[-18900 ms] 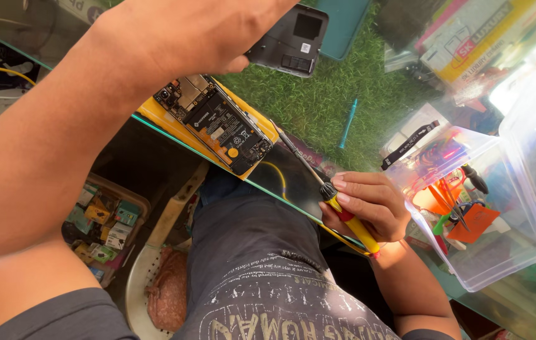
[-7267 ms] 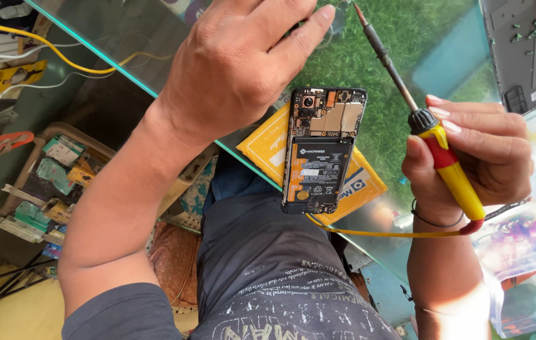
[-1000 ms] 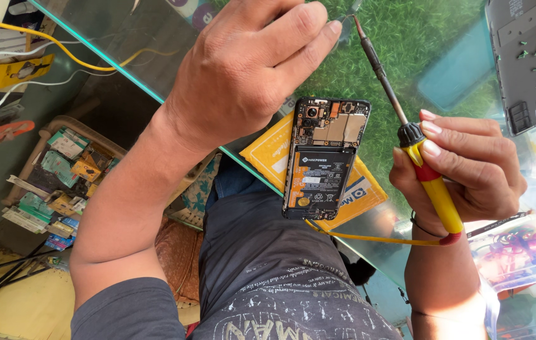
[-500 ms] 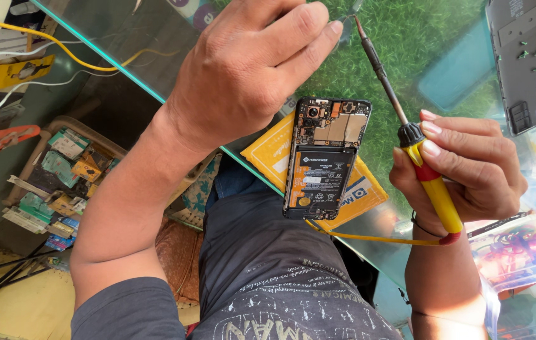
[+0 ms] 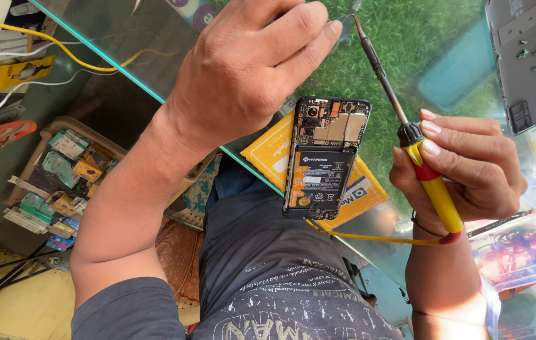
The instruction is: The person solders a component on the charging-port board of a disassembled smartphone lying on a yellow pad on a glass counter. They hold the phone steady with one hand while applying a soldering iron to the board, repositioning the phone and the iron repeatedly as they work along the edge.
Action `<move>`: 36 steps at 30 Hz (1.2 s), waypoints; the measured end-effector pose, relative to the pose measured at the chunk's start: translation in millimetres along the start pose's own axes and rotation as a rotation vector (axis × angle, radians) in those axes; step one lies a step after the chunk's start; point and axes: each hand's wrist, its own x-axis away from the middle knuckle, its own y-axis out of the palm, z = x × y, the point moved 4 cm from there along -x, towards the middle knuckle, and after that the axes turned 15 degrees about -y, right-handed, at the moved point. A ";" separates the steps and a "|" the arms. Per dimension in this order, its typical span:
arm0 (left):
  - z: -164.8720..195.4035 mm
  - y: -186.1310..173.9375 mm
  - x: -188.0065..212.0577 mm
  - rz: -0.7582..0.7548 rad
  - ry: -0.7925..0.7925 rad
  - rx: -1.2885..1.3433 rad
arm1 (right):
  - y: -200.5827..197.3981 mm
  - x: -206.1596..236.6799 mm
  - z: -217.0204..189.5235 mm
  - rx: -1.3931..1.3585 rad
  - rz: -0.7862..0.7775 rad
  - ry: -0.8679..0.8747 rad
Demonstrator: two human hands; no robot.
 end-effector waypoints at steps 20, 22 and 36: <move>-0.4 0.9 -1.0 0.004 0.003 0.014 | 3.9 -4.3 -0.6 0.023 -0.011 -0.089; -0.4 0.7 -0.8 0.005 0.005 0.014 | 4.2 -4.3 -0.6 0.019 -0.004 -0.087; 0.7 0.0 -2.7 0.007 0.007 0.015 | 1.7 -4.3 1.1 0.017 0.003 -0.066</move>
